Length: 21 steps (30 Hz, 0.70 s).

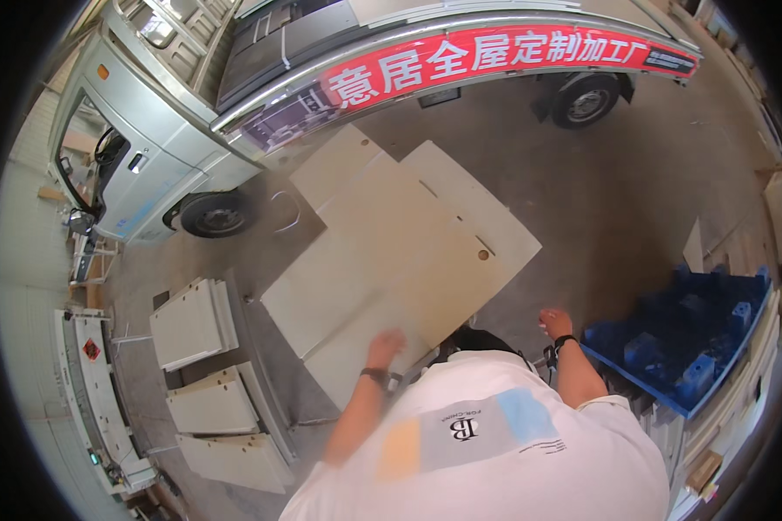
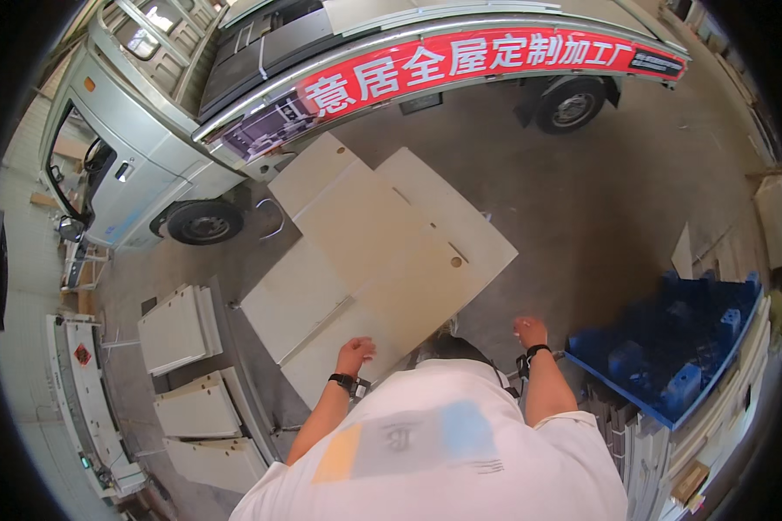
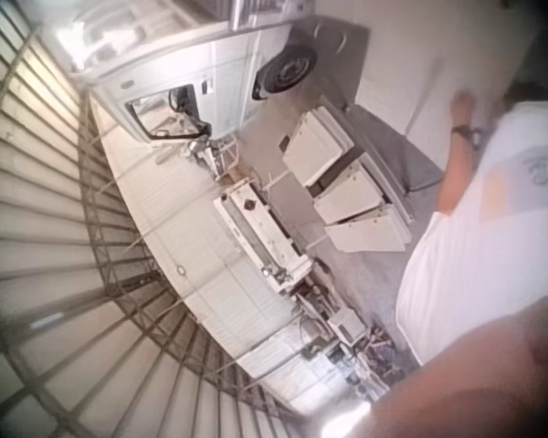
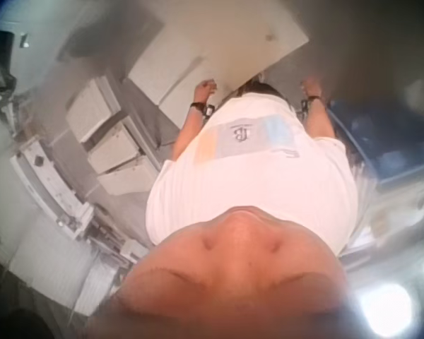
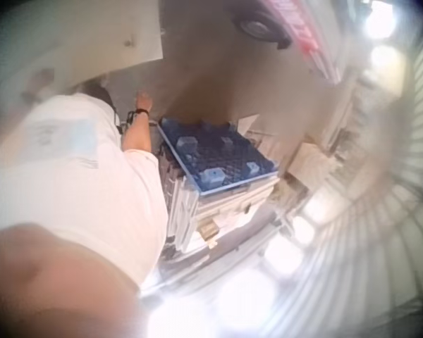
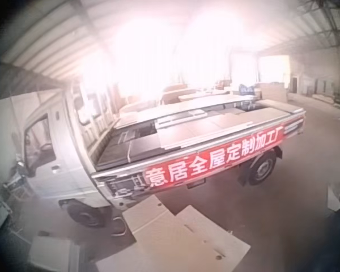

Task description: Moving and stacking rectangular furniture panels from the floor onto a truck bed.

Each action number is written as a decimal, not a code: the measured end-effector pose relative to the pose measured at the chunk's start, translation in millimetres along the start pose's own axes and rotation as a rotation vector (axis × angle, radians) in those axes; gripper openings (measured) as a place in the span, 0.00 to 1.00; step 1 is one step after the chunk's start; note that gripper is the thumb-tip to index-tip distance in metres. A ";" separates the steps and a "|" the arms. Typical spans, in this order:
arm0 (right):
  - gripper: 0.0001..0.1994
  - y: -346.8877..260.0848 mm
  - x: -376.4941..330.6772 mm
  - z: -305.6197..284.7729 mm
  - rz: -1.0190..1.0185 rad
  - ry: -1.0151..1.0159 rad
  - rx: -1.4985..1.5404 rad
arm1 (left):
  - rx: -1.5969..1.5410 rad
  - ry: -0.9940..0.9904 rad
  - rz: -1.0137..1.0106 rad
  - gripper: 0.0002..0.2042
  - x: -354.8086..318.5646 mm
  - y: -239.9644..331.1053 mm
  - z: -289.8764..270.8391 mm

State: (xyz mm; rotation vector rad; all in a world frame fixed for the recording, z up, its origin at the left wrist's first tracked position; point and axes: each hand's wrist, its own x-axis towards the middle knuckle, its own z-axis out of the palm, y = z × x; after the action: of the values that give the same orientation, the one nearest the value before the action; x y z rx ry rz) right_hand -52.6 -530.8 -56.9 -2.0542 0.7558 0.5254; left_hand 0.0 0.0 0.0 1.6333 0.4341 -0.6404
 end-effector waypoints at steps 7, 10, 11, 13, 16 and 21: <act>0.10 107.0 -77.4 -17.8 -0.103 0.196 -0.206 | 0.637 -0.402 0.265 0.08 80.6 -79.1 54.8; 0.12 119.9 -133.9 -20.6 0.096 0.231 0.024 | 1.053 -0.419 0.496 0.08 86.4 -80.8 74.3; 0.12 120.5 -148.1 -21.6 0.040 0.242 0.011 | 1.079 -0.361 0.495 0.11 81.5 -80.2 78.3; 0.13 121.6 -174.8 -18.4 0.333 0.206 0.315 | 1.105 -0.303 0.507 0.14 77.7 -71.3 84.1; 0.12 123.4 -199.4 -11.1 0.352 0.208 0.357 | 1.072 -0.342 0.220 0.24 70.2 -59.3 87.5; 0.10 129.8 -212.6 -1.9 0.349 0.166 0.411 | 0.968 -0.298 0.223 0.23 56.6 -53.0 92.3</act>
State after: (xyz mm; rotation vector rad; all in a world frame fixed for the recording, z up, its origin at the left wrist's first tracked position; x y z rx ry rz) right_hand -295.4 -522.7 -2.1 -1.6034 1.2244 0.3540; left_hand -3.6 -86.5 -83.9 2.3859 -0.3483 -0.9839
